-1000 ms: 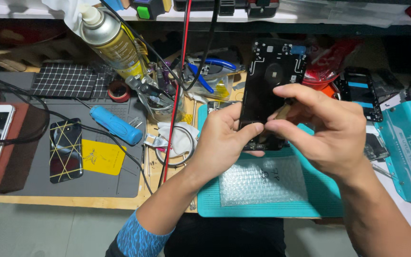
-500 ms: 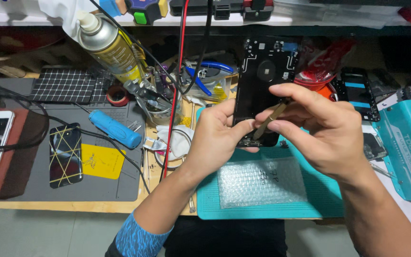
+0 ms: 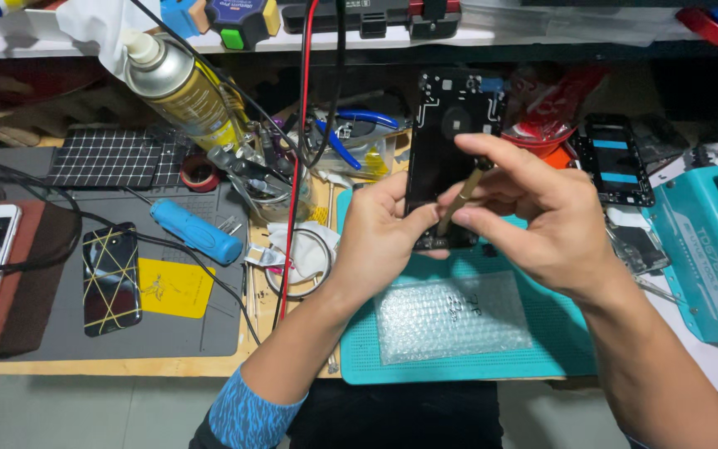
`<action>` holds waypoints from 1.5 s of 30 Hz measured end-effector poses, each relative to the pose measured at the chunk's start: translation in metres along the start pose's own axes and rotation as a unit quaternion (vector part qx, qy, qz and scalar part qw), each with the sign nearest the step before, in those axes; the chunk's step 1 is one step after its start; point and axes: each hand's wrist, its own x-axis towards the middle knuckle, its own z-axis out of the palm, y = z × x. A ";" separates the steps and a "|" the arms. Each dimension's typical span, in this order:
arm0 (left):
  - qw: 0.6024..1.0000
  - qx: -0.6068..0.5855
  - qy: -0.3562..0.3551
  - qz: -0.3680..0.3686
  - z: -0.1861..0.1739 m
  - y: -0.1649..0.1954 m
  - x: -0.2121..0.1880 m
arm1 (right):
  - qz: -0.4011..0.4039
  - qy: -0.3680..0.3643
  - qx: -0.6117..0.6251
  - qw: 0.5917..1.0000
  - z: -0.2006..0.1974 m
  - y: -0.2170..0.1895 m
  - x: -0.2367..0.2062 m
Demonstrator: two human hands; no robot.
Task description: The person uses a precision screwdriver to remove small screws from the back of a disassembled smartphone. They place the screws on the workbench mat and continue unscrewing additional fasteners from different locations on the device.
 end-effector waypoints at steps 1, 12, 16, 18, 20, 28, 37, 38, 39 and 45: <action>1.000 -0.006 0.001 0.003 0.000 -0.001 0.002 | 0.001 -0.002 0.002 1.000 -0.001 0.000 -0.001; 0.999 0.025 -0.007 0.029 0.033 -0.023 0.018 | -0.060 0.093 -0.016 0.994 -0.021 0.010 -0.031; 0.998 0.043 0.012 0.040 0.037 -0.021 0.023 | -0.033 0.184 -0.036 0.982 -0.053 0.028 -0.052; 0.998 0.023 0.008 0.049 0.036 -0.022 0.020 | 0.000 0.178 -0.102 0.979 -0.060 0.043 -0.060; 0.998 0.004 -0.011 0.069 0.036 -0.023 0.018 | 0.032 0.154 -0.157 0.975 -0.063 0.060 -0.066; 0.997 0.004 -0.018 0.079 0.043 -0.027 0.014 | 0.111 0.106 -0.166 0.974 -0.060 0.097 -0.081; 0.996 0.014 -0.005 0.085 0.032 -0.029 0.016 | 0.106 0.116 -0.100 0.983 -0.063 0.097 -0.078; 0.997 0.032 -0.006 0.074 0.031 -0.031 0.017 | 0.102 0.117 -0.088 0.984 -0.064 0.098 -0.077; 0.996 0.042 0.001 0.072 0.029 -0.033 0.018 | 0.104 0.116 -0.074 0.985 -0.064 0.099 -0.077; 0.994 0.069 0.015 0.079 0.027 -0.038 0.017 | 0.112 0.105 -0.044 0.987 -0.061 0.107 -0.077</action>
